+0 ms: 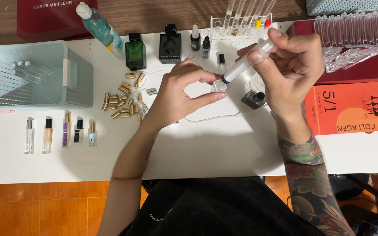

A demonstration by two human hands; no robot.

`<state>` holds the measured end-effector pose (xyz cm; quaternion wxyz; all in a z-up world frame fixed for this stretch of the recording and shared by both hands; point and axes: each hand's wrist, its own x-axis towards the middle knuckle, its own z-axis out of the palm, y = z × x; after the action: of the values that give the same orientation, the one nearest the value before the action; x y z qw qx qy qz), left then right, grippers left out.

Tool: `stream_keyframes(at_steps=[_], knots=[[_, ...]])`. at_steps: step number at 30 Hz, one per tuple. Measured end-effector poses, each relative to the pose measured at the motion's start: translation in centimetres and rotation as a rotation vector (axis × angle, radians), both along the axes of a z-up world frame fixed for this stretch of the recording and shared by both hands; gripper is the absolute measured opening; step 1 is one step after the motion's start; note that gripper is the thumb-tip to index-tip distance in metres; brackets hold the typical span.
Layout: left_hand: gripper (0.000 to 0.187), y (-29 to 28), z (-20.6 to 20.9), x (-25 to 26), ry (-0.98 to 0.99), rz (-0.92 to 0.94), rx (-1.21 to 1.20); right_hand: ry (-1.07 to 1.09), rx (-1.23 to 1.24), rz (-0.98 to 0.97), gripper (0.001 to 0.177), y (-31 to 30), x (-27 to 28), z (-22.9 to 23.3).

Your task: Filling small perfume vials from larger bottles using a syringe and tubing.

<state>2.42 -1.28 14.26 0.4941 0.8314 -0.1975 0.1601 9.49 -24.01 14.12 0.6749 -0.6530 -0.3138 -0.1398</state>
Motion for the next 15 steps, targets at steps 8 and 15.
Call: stream_keyframes(at_steps=[8,15], knots=[[0.025,0.4,-2.7,1.9,0.081,-0.128,0.205,0.051,0.187,-0.002,0.040,-1.5,1.3,0.5],[0.025,-0.9,-9.6,4.6,0.325,-0.224,0.317,-0.010,0.328,-0.072,0.044,-4.3,2.4,-0.8]])
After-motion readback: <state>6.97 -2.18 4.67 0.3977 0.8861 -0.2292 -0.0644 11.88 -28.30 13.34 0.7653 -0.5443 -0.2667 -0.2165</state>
